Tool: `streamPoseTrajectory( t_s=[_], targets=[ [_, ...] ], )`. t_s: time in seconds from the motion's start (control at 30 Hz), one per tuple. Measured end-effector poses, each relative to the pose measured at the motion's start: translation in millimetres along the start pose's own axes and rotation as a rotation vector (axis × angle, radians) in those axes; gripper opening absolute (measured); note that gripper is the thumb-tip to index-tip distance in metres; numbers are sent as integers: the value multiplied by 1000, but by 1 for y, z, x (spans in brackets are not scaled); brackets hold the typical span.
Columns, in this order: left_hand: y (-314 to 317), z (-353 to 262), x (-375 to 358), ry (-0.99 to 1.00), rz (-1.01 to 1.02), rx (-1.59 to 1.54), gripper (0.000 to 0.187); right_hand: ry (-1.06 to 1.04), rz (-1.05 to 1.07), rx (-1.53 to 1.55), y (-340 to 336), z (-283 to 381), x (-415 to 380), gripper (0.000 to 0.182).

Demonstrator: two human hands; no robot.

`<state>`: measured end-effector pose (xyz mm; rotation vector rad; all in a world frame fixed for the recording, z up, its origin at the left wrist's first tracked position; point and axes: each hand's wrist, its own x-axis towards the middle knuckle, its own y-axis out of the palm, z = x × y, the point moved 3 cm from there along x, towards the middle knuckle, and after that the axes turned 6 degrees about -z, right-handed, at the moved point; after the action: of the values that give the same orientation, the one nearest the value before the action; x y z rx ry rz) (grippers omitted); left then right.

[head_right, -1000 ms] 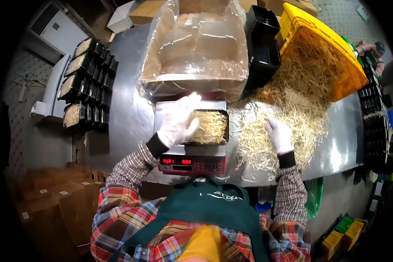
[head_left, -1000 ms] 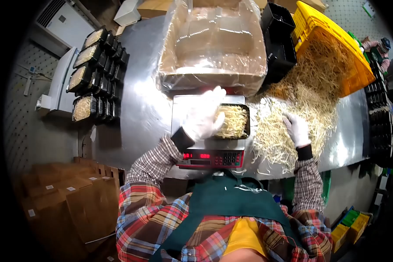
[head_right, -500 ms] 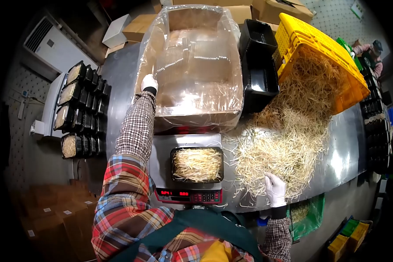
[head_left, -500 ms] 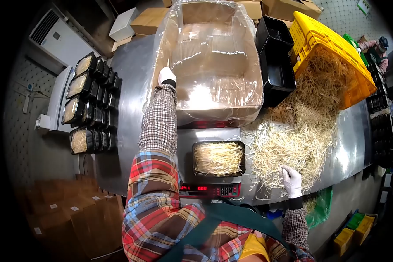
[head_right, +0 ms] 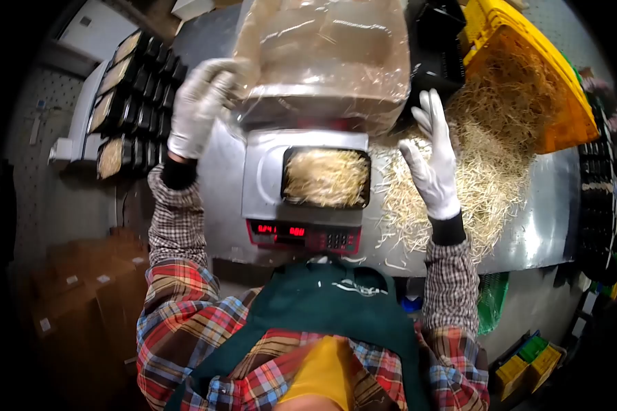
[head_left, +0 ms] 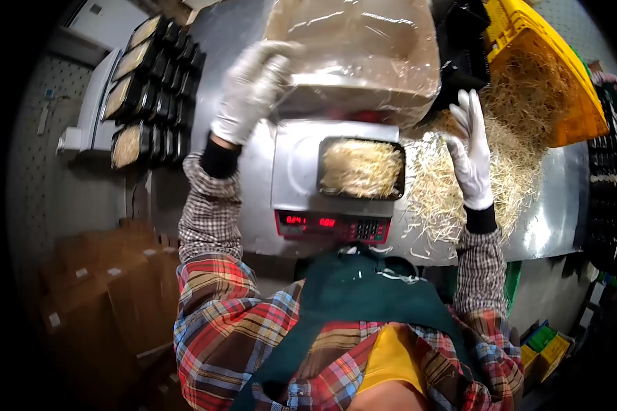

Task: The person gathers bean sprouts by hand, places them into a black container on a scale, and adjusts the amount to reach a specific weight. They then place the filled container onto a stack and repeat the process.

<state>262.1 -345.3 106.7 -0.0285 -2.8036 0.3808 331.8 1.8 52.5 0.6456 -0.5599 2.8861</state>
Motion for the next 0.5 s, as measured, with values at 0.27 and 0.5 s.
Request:
streamPoseTrajectory(
  t_s=[0.27,0.5],
  targets=[
    [37,52,-117,-458,205,-252,25,242,-2,269,87,-1,-52,42],
    [114,114,-101,489,13,946,53,169,-121,-361,94,-85,-47,20]
  ],
)
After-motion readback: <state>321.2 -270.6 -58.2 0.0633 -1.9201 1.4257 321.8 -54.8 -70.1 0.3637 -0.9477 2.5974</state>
